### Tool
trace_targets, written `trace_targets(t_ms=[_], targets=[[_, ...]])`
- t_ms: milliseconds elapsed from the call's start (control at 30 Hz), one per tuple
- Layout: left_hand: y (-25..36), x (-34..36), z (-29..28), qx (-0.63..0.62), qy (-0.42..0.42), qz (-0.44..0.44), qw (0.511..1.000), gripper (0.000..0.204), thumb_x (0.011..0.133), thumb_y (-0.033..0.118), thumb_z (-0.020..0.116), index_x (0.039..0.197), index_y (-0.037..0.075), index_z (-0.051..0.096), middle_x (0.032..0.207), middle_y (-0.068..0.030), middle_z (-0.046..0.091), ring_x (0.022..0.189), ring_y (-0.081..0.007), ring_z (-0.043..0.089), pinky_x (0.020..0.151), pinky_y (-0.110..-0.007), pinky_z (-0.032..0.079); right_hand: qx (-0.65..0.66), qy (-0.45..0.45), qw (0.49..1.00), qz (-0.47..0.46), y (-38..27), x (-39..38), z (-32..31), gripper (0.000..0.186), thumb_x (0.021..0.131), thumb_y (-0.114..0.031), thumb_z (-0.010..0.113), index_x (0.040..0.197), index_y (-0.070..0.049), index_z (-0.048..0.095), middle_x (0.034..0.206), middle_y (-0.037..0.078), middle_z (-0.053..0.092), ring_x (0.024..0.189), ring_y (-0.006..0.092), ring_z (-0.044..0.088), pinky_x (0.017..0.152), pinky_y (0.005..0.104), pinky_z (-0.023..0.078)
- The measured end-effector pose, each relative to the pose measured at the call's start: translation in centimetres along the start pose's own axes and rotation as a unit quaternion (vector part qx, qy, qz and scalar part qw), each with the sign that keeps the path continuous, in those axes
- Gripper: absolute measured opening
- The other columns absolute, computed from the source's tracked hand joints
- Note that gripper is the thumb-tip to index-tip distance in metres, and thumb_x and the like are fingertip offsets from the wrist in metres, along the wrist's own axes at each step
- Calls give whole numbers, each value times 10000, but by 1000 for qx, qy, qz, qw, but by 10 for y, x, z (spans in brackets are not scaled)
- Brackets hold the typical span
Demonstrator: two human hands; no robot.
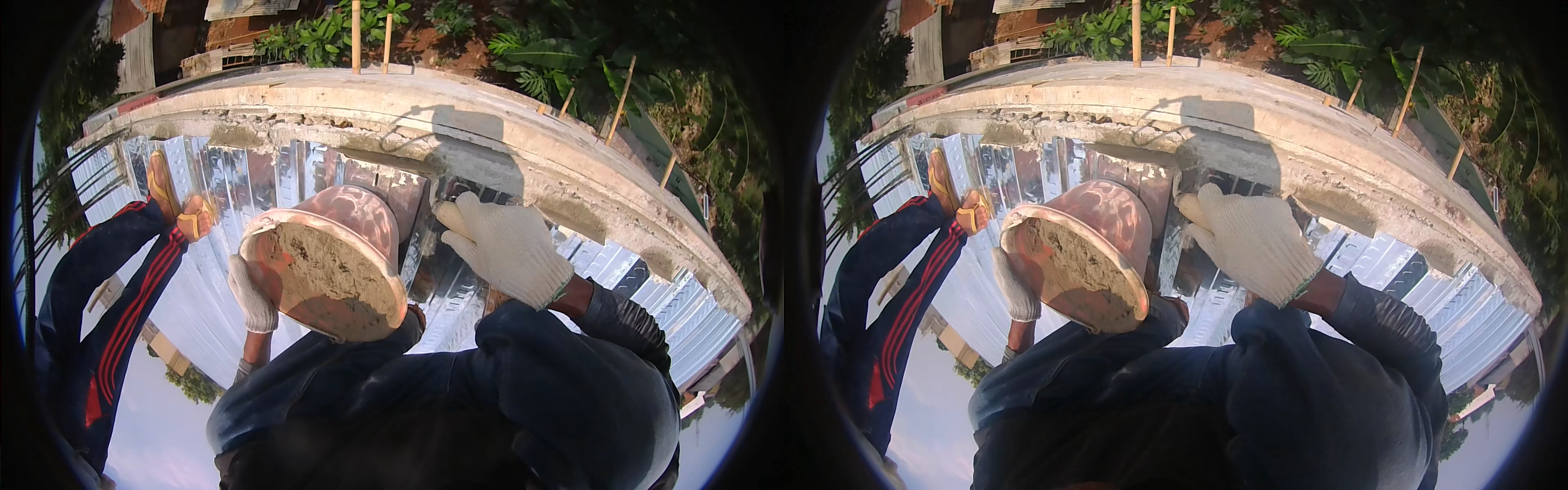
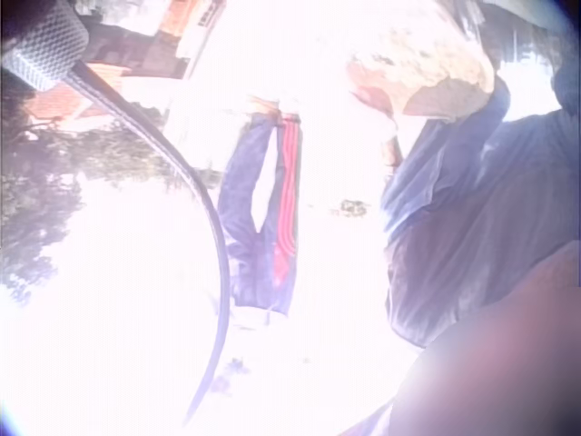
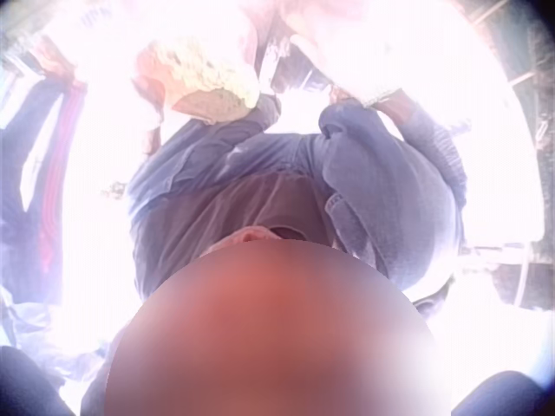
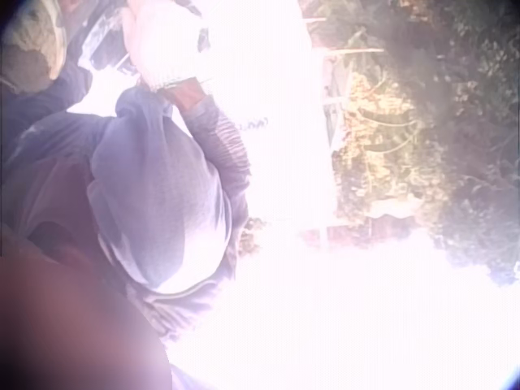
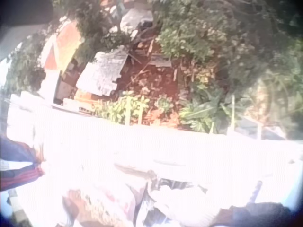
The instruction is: The person scoops cement from a bucket with a trowel and applies it to the edge of a corrugated metal roof. The person repeatedly smooths the cement along the roof edge while standing on the roof.
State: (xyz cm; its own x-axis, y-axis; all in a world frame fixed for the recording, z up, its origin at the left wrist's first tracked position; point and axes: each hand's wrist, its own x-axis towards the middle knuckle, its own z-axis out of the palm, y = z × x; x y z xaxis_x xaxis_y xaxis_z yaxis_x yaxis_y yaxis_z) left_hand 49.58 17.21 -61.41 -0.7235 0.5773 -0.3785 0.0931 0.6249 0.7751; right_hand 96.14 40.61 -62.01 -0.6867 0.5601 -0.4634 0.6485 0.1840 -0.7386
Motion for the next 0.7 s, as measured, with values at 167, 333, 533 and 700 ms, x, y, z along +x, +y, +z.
trace_targets(t_ms=[167, 333, 533, 700], targets=[[-20, -7, -9, -42, 26, -45, 998, 436, 1193, 452, 552, 978, 90, 662, 878, 42, 609, 810, -74, 548, 692, -294, 468, 10, -37, 998, 57, -8, -20, -27, 379, 1049, -421, 721, 1220, -93, 641, 933, 180, 761, 859, 401, 768, 735, 499, 606], [11, -2, 28, 57, -2, 10, 998, 485, 1178, 486, 575, 928, 86, 689, 801, 56, 594, 743, -69, 510, 650, -295, 436, 66, 12, 986, 151, -3, -28, -27, 424, 1014, -391, 779, 1279, -81, 661, 988, 229, 767, 933, 459, 763, 774, 509, 596], [29, -17, 29, -58, 4, -22, 998, 353, 1161, 430, 637, 1018, 109, 672, 878, 69, 578, 823, -61, 515, 732, -287, 464, 48, 59, 995, 67, 7, -9, -18, 436, 1005, -390, 781, 1275, -65, 672, 1056, 235, 759, 946, 468, 758, 812, 526, 599], [17, -19, 24, -121, 11, -67, 990, 328, 1157, 412, 647, 1000, 124, 644, 905, 62, 569, 823, -60, 488, 719, -269, 426, 80, 60, 994, 51, -5, -5, -18, 472, 1009, -401, 771, 1313, -61, 650, 1152, 269, 746, 1000, 485, 741, 824, 541, 594]])
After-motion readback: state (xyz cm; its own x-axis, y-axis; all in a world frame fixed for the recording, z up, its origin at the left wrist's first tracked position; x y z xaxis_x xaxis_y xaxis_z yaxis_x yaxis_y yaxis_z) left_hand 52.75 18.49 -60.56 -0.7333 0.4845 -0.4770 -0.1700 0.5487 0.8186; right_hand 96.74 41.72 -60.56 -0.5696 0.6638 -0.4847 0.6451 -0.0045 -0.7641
